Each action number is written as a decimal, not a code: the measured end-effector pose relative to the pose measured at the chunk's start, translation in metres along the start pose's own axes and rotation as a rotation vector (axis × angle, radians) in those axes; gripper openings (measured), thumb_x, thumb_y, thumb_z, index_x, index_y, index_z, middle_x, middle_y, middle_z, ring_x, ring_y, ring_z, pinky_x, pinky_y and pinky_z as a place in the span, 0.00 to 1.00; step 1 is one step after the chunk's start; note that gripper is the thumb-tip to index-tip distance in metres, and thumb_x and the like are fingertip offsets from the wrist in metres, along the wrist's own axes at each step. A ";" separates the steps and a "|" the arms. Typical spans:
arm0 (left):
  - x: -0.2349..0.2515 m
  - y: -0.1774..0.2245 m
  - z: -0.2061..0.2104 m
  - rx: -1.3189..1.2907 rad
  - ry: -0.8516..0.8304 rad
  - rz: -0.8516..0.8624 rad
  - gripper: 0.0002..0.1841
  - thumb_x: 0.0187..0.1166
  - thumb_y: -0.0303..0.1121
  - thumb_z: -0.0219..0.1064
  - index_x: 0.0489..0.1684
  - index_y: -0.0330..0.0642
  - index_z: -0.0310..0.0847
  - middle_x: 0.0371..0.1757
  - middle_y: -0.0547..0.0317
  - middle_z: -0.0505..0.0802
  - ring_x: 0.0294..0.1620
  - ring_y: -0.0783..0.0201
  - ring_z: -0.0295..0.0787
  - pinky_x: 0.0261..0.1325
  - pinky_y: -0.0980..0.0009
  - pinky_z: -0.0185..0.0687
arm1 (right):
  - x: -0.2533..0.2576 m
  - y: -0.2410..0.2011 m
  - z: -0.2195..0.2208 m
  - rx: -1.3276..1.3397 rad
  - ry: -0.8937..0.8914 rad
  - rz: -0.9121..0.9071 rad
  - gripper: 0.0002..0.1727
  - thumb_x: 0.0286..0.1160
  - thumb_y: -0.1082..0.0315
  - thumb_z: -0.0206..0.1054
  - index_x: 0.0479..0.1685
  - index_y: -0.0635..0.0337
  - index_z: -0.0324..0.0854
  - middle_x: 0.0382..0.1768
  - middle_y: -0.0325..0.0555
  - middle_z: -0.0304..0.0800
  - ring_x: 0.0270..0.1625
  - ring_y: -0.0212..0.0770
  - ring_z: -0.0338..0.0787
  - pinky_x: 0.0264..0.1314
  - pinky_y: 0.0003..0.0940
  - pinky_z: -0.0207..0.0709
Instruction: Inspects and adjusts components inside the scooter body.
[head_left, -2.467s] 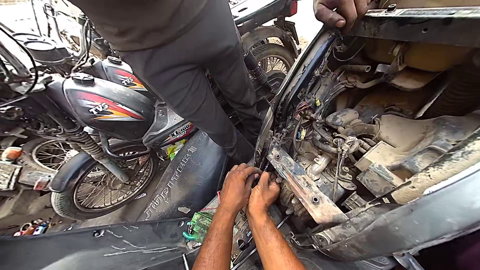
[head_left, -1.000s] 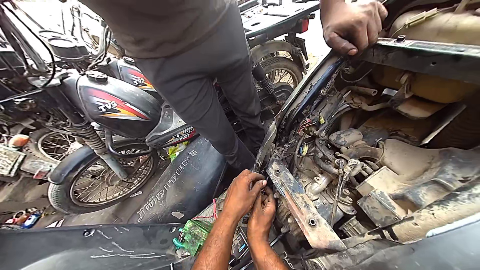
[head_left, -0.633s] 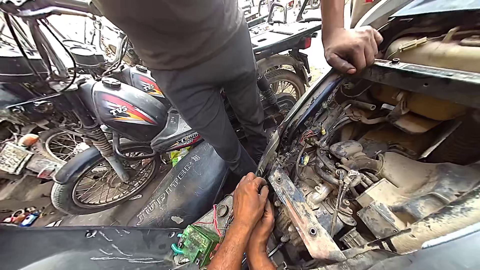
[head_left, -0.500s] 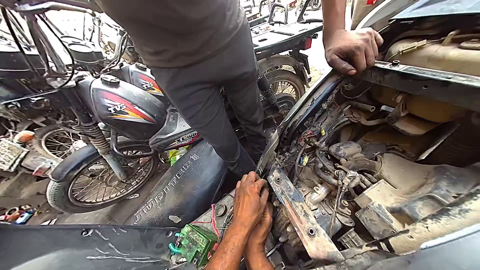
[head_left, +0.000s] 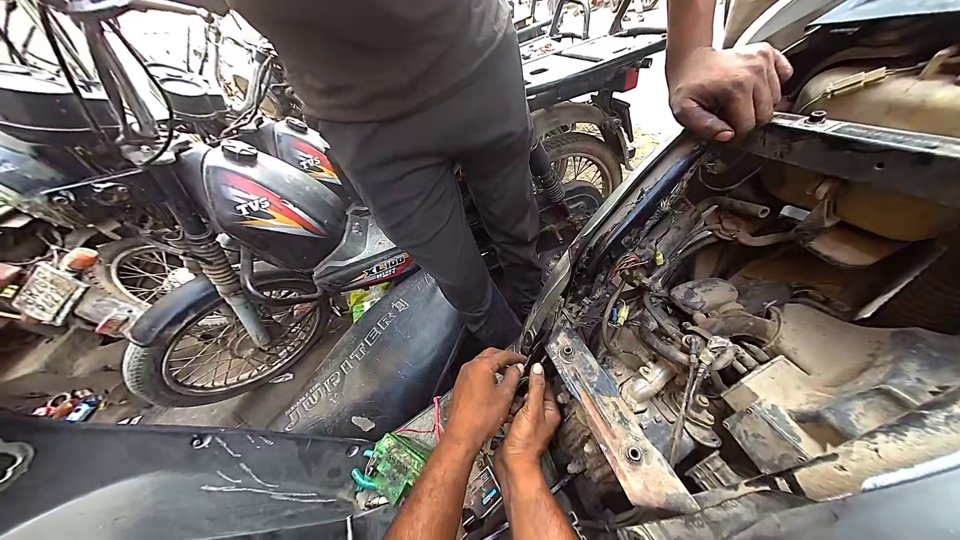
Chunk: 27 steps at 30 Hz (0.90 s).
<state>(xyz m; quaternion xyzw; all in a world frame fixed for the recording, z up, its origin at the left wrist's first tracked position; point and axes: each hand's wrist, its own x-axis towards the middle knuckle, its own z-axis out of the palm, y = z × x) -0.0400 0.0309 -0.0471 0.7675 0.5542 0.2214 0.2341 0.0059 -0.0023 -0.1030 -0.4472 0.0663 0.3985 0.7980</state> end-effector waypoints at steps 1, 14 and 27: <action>0.000 0.000 0.003 0.020 -0.011 0.010 0.09 0.83 0.43 0.66 0.48 0.65 0.95 0.50 0.79 0.94 0.49 0.74 0.90 0.55 0.60 0.89 | -0.001 -0.003 0.003 0.018 0.021 0.002 0.17 0.81 0.57 0.72 0.49 0.64 0.89 0.29 0.50 0.89 0.27 0.39 0.86 0.31 0.35 0.84; 0.008 0.011 0.019 -0.016 -0.120 -0.091 0.17 0.90 0.51 0.56 0.56 0.65 0.93 0.51 0.74 0.96 0.60 0.70 0.89 0.67 0.53 0.83 | 0.014 -0.019 0.012 0.222 0.103 0.351 0.20 0.86 0.52 0.64 0.61 0.59 0.82 0.49 0.53 0.90 0.51 0.47 0.91 0.55 0.48 0.87; 0.022 0.022 0.054 -0.368 -0.352 -0.464 0.26 0.90 0.55 0.47 0.41 0.48 0.87 0.36 0.56 0.91 0.44 0.58 0.88 0.61 0.45 0.76 | -0.020 -0.024 -0.026 -0.236 -0.107 0.056 0.20 0.92 0.64 0.45 0.57 0.66 0.81 0.41 0.54 0.89 0.43 0.44 0.91 0.47 0.42 0.87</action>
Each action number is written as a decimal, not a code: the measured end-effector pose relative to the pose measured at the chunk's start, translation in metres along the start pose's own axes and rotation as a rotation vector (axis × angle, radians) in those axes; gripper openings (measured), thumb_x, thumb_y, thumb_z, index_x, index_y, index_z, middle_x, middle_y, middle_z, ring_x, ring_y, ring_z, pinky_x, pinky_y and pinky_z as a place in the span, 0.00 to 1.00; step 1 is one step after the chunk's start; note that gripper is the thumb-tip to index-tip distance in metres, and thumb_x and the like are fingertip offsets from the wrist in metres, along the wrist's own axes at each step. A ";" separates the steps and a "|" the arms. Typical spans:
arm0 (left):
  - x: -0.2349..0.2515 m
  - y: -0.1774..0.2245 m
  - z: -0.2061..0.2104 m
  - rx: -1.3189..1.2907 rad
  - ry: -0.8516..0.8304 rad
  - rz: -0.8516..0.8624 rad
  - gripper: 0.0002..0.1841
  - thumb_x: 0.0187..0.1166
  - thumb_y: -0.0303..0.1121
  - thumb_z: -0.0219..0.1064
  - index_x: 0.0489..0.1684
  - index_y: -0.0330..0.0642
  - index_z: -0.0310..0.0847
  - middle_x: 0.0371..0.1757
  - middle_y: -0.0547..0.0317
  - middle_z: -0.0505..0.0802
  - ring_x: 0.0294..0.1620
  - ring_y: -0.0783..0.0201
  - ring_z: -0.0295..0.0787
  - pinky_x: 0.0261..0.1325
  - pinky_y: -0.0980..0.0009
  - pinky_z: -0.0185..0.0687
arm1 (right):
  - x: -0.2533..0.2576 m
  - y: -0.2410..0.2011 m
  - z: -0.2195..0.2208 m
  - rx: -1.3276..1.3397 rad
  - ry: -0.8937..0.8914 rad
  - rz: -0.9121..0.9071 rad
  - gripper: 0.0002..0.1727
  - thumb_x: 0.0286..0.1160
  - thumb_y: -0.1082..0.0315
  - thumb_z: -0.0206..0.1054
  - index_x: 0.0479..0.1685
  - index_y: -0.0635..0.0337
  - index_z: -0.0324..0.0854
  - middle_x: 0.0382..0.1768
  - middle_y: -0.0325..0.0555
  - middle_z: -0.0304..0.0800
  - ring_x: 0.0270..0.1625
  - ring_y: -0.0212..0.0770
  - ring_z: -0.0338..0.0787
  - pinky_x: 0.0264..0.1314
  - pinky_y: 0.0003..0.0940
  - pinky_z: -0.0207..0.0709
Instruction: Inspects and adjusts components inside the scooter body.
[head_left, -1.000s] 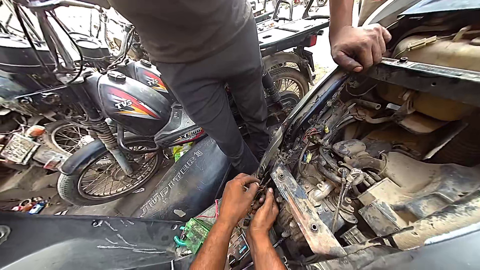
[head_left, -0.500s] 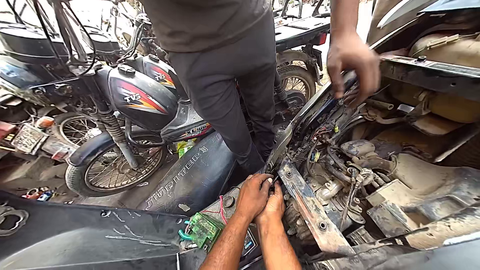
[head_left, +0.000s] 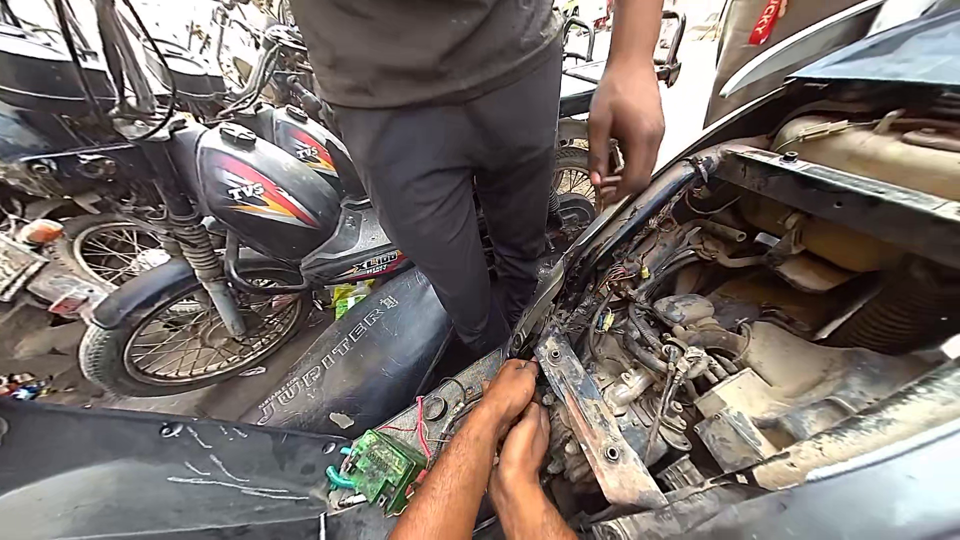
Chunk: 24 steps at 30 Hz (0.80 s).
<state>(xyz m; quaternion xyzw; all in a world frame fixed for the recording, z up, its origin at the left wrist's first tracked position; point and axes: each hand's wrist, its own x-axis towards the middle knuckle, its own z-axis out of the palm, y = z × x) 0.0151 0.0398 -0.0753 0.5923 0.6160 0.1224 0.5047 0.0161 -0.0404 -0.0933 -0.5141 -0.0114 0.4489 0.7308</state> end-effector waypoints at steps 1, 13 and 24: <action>-0.004 0.002 -0.002 -0.121 0.000 -0.030 0.24 0.91 0.55 0.50 0.45 0.47 0.86 0.34 0.56 0.89 0.36 0.60 0.86 0.46 0.54 0.81 | 0.001 0.002 -0.001 0.010 -0.007 0.023 0.17 0.90 0.65 0.46 0.53 0.64 0.79 0.29 0.48 0.81 0.28 0.39 0.82 0.29 0.35 0.78; -0.079 -0.011 -0.084 0.310 0.224 0.386 0.14 0.87 0.39 0.64 0.63 0.51 0.90 0.57 0.61 0.95 0.58 0.64 0.93 0.67 0.50 0.87 | 0.004 -0.022 0.004 -0.073 -0.115 0.241 0.22 0.89 0.42 0.56 0.46 0.52 0.74 0.17 0.35 0.71 0.14 0.32 0.74 0.17 0.29 0.75; -0.236 -0.052 -0.140 0.517 0.269 0.296 0.11 0.86 0.39 0.67 0.61 0.55 0.89 0.53 0.72 0.96 0.50 0.75 0.94 0.56 0.68 0.93 | 0.009 -0.015 0.000 -0.105 -0.169 0.179 0.10 0.94 0.54 0.52 0.55 0.49 0.69 0.17 0.35 0.65 0.12 0.32 0.71 0.16 0.28 0.75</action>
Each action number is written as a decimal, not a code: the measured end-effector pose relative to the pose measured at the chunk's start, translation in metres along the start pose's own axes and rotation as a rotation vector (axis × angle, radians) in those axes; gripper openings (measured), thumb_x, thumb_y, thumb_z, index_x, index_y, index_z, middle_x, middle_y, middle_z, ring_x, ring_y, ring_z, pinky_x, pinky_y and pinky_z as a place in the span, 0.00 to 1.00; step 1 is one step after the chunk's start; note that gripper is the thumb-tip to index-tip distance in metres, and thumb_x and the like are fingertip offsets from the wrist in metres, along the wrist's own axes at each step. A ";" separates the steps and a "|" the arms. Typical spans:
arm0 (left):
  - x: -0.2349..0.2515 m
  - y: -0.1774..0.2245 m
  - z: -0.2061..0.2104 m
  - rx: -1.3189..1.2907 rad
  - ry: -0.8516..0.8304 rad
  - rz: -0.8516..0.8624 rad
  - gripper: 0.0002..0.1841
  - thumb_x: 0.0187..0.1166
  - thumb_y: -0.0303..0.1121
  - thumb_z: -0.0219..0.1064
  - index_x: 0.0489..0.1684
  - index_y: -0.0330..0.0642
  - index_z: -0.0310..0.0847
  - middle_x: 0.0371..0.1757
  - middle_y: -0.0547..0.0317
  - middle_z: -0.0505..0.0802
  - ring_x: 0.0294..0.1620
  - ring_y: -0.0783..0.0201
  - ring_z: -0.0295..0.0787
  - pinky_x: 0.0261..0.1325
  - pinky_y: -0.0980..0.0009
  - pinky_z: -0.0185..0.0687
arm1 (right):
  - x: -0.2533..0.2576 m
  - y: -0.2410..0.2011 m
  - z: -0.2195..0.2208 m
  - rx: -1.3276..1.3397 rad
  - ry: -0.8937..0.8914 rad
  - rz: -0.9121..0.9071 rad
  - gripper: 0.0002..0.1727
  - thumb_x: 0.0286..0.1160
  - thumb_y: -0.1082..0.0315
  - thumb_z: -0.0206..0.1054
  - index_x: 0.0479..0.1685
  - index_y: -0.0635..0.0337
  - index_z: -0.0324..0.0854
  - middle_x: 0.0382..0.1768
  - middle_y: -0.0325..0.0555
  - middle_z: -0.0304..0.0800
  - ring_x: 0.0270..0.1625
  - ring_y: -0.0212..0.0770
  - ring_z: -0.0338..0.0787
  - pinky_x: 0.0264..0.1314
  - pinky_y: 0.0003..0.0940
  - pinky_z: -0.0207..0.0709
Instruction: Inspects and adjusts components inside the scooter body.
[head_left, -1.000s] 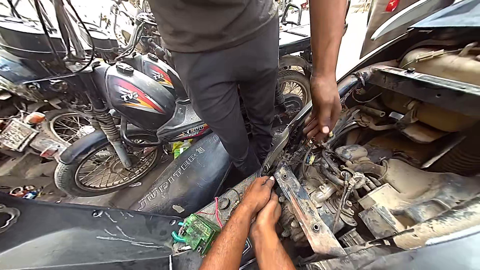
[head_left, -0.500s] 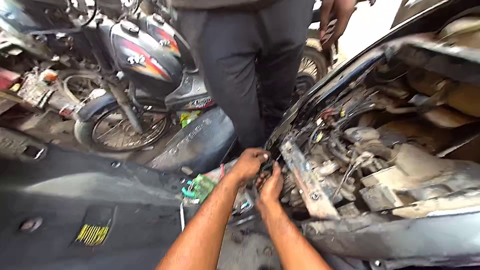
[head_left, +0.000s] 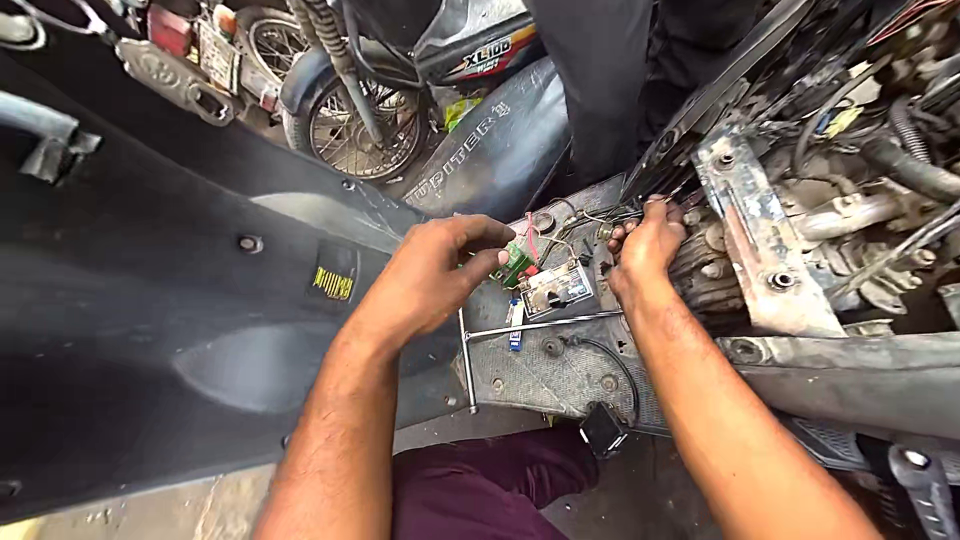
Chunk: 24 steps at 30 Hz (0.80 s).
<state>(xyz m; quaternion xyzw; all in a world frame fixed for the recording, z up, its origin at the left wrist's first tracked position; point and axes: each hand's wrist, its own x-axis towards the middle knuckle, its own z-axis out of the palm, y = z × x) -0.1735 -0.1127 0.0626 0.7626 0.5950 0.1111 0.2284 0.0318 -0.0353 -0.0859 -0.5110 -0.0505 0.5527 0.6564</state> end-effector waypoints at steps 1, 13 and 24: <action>-0.013 -0.001 -0.003 0.002 0.016 -0.004 0.12 0.86 0.39 0.67 0.61 0.55 0.89 0.54 0.72 0.96 0.51 0.75 0.94 0.57 0.68 0.94 | 0.001 0.002 0.001 -0.011 0.002 -0.017 0.11 0.95 0.54 0.52 0.58 0.49 0.69 0.19 0.35 0.65 0.12 0.32 0.70 0.16 0.28 0.74; -0.188 0.039 -0.046 -0.169 0.708 0.032 0.15 0.86 0.34 0.66 0.66 0.39 0.85 0.43 0.58 0.97 0.35 0.61 0.97 0.38 0.66 0.98 | 0.011 0.019 -0.007 -0.322 -0.043 -0.184 0.21 0.93 0.55 0.51 0.77 0.51 0.66 0.40 0.46 0.78 0.21 0.36 0.78 0.25 0.36 0.81; -0.228 -0.047 0.137 -0.512 0.903 -0.264 0.13 0.85 0.41 0.66 0.59 0.53 0.91 0.54 0.68 0.95 0.53 0.68 0.94 0.58 0.64 0.95 | 0.023 0.017 -0.026 -0.420 -0.169 -0.132 0.25 0.93 0.41 0.44 0.75 0.46 0.61 0.28 0.44 0.76 0.20 0.39 0.80 0.24 0.38 0.81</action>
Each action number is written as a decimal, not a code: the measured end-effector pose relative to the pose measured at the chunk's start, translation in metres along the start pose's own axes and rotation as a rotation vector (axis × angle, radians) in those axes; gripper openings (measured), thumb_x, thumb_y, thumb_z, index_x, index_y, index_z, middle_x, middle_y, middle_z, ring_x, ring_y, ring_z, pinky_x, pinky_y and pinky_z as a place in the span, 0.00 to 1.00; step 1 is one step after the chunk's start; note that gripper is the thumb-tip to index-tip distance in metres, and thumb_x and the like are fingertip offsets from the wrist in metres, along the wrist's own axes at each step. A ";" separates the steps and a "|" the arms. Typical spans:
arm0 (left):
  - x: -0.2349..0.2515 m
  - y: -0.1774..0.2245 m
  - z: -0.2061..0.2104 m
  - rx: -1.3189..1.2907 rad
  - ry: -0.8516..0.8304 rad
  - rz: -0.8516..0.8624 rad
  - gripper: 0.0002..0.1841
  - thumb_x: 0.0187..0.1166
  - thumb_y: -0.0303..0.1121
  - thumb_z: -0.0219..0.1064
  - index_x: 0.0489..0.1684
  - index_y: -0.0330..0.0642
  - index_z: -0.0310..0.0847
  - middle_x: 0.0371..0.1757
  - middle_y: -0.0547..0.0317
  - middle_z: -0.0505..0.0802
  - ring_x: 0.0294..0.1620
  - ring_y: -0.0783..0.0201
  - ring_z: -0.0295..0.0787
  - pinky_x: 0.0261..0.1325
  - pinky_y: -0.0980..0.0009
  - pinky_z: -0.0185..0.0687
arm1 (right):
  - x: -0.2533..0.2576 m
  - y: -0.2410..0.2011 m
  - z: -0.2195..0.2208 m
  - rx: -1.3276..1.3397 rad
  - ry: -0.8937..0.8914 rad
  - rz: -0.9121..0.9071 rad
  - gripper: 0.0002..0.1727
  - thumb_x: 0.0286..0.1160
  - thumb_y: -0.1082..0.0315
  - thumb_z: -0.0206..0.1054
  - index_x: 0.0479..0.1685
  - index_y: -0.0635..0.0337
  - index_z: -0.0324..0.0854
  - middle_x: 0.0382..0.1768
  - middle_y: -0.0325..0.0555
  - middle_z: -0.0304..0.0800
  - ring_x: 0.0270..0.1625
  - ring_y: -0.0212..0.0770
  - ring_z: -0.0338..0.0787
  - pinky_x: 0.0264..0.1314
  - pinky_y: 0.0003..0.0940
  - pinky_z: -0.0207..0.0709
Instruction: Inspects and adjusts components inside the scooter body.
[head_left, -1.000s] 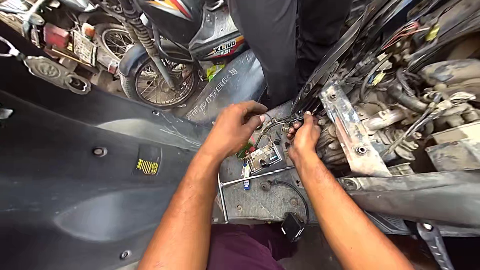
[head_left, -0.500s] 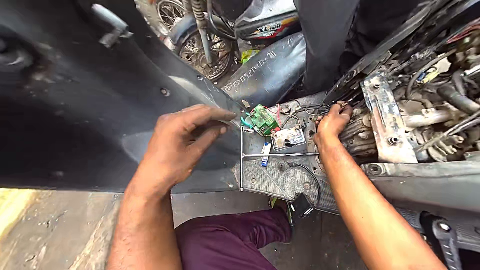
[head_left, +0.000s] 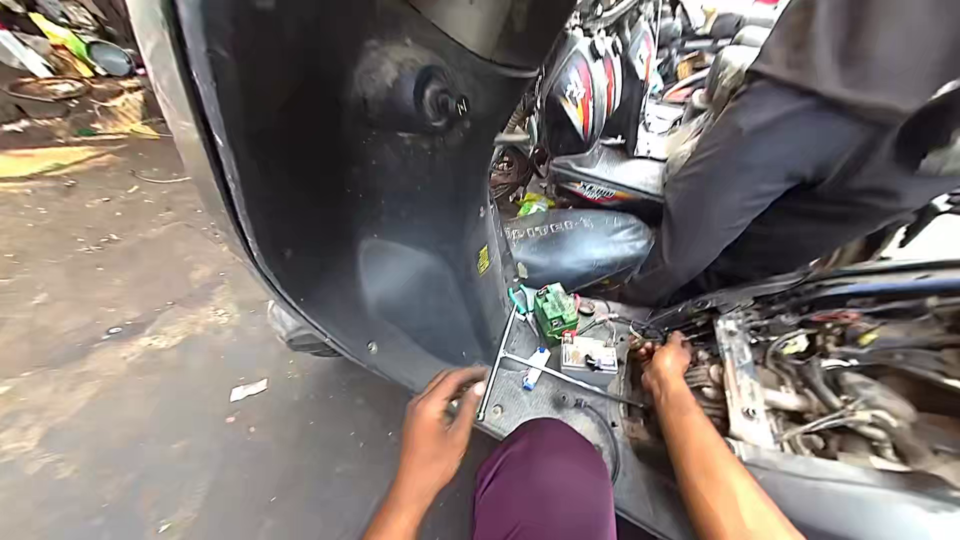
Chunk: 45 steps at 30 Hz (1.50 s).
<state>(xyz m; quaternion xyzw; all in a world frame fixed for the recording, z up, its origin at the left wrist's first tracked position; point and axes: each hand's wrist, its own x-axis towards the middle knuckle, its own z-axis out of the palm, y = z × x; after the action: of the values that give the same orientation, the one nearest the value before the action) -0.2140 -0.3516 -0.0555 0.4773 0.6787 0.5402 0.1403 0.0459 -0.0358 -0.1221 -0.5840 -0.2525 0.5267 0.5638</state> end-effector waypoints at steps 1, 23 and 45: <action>0.026 -0.004 0.021 0.094 -0.095 0.004 0.12 0.85 0.42 0.66 0.60 0.56 0.91 0.54 0.71 0.94 0.53 0.71 0.93 0.59 0.64 0.94 | 0.002 0.000 -0.003 0.014 -0.031 -0.004 0.23 0.95 0.44 0.44 0.76 0.46 0.60 0.28 0.44 0.76 0.21 0.40 0.80 0.25 0.39 0.81; 0.164 -0.067 0.184 1.122 -0.859 -0.216 0.22 0.73 0.51 0.66 0.46 0.40 0.89 0.52 0.42 0.94 0.59 0.41 0.92 0.58 0.36 0.86 | -0.012 -0.001 0.010 0.273 0.088 0.018 0.21 0.96 0.50 0.48 0.77 0.49 0.68 0.24 0.49 0.77 0.19 0.41 0.81 0.25 0.38 0.82; 0.181 0.100 0.359 0.337 -0.634 0.145 0.07 0.80 0.38 0.73 0.51 0.59 0.92 0.42 0.74 0.97 0.39 0.72 0.94 0.48 0.61 0.93 | -0.026 -0.008 0.013 0.375 0.148 -0.026 0.25 0.94 0.59 0.53 0.86 0.54 0.67 0.72 0.51 0.83 0.67 0.41 0.86 0.70 0.43 0.82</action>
<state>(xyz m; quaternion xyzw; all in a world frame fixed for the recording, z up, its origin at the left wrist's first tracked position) -0.0026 0.0039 -0.0455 0.6844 0.6452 0.2545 0.2246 0.0281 -0.0520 -0.1040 -0.5027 -0.1154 0.5129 0.6862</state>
